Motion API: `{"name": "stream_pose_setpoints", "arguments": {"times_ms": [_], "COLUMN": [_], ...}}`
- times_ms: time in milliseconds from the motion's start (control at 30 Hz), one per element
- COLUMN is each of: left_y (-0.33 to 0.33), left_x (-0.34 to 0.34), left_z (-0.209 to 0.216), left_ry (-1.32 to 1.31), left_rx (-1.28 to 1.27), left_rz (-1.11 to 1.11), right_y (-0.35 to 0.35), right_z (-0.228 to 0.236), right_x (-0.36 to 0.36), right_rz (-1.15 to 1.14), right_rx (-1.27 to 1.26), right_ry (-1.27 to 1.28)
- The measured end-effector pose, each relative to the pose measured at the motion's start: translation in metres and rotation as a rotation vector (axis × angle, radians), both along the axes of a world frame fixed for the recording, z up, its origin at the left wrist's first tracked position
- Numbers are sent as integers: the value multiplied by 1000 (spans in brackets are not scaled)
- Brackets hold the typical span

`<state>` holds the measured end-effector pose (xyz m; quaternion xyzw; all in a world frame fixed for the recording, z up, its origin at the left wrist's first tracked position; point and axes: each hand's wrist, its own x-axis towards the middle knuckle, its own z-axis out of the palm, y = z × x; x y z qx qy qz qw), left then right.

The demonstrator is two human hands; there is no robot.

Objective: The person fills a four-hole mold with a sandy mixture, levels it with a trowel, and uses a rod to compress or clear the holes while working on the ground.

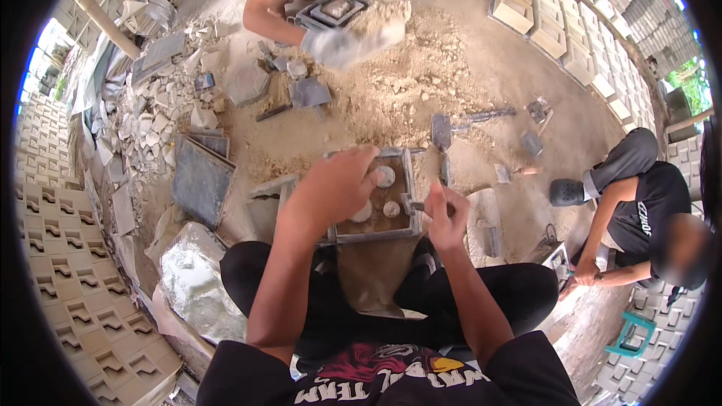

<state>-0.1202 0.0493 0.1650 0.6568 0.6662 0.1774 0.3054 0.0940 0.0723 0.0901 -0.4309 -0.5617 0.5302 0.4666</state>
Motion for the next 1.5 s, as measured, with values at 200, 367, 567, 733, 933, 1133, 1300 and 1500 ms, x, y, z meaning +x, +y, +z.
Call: {"name": "stream_pose_setpoints", "arguments": {"times_ms": [200, 367, 567, 733, 933, 1133, 1300, 1500], "left_y": [0, 0, -3, -1, 2, 2, 3, 1], "left_x": [10, 9, 0, -4, -5, 1, 5, 3], "left_z": [-2, 1, 2, 5, 4, 1, -2, 1], "left_ry": [-20, -40, -44, -28, -62, -58, -36, -70], "left_rx": [63, 90, 160, 81, 115, 138, 149, 130], "left_rz": [-36, -28, 32, 27, -11, -10, -22, -8], "right_y": [7, 7, -3, 5, -23, -35, -16, -4], "right_z": [-19, -15, -4, -1, 11, 12, -8, -15], "right_x": [-1, -1, 5, -4, 4, 16, 3, -2], "right_rz": [-112, -131, -123, -181, -122, -84, -148, -115], "right_rx": [20, 73, 126, -32, 62, 88, 145, 223], "right_ry": [-112, -106, -238, -275, -396, -314, -302, -328]}}
